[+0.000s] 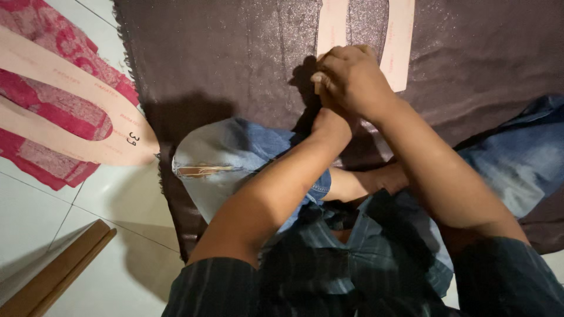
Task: The person sits on the floor and uses a U-shaped paper pattern to mark a large piece of dark brown fabric. They hold the pattern in place with one hand and trace its outline onto the fabric using a small marking tool in the other hand.
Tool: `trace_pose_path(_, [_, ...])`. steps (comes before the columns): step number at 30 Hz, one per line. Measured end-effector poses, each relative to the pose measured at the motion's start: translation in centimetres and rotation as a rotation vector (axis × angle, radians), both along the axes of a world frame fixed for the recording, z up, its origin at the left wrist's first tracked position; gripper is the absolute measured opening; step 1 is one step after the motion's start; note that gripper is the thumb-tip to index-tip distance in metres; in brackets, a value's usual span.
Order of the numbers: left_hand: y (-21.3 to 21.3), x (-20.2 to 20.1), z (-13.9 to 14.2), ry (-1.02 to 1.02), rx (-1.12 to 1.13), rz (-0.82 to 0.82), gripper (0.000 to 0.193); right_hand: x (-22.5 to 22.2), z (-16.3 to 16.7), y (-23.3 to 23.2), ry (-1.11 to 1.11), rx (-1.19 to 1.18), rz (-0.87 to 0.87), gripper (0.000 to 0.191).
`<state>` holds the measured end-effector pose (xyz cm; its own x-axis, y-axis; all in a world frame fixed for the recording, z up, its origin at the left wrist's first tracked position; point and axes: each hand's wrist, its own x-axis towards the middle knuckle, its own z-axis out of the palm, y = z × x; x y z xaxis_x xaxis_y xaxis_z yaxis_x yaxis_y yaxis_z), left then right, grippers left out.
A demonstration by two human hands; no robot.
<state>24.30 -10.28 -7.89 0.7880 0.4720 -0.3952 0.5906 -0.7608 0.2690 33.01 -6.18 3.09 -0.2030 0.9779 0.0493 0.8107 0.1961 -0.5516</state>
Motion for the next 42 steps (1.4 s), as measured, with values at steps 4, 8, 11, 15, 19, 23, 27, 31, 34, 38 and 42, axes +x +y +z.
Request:
trace_pose_path(4, [0.4, -0.5, 0.0, -0.003, -0.013, -0.049, 0.063, -0.1, 0.0, -0.4, 0.045, -0.061, -0.056, 0.018])
trace_pose_path(8, [0.3, -0.6, 0.3, 0.010, -0.025, -0.085, 0.060, -0.1, -0.6, -0.5, 0.003, -0.084, 0.000, 0.021])
trace_pose_path(11, [0.3, -0.7, 0.3, 0.012, -0.023, -0.102, 0.059, -0.1, -1.1, -0.7, 0.003, -0.113, -0.003, 0.023])
trace_pose_path(15, [0.4, -0.4, 0.1, 0.024, -0.041, -0.130, 0.056, 0.0, -1.5, -0.7, 0.008, -0.136, -0.015, 0.024])
trace_pose_path(19, [0.1, -0.5, 0.1, 0.044, -0.042, -0.159, 0.054, 0.1, -1.8, -0.3, -0.074, -0.027, 0.014, 0.021])
trace_pose_path(23, [-0.1, -0.9, 0.3, 0.055, -0.037, -0.196, 0.052, 0.2, -2.0, -0.4, -0.068, 0.000, -0.008, 0.021])
trace_pose_path(27, [0.0, -1.0, 0.9, 0.114, -0.154, -0.263, 0.049, 0.3, -2.1, -1.2, 0.006, -0.013, -0.001, 0.019])
trace_pose_path(31, [-0.1, -1.2, 1.0, 0.041, 0.011, -0.180, 0.049, 0.4, -2.1, -0.9, -0.001, 0.007, -0.018, 0.015])
trace_pose_path(34, [-0.3, -1.3, 0.3, 0.045, -0.035, -0.193, 0.050, 0.8, -1.6, 0.0, -0.037, 0.064, -0.014, 0.014])
trace_pose_path(38, [-0.3, -0.9, -0.4, 0.039, -0.190, -0.088, 0.050, 0.7, -0.4, -0.3, -0.080, 0.116, 0.000, 0.017])
trace_pose_path(42, [-0.1, -0.7, -0.2, 0.042, -0.202, -0.084, 0.046, -0.1, -0.2, -1.8, -0.126, 0.168, 0.131, 0.021])
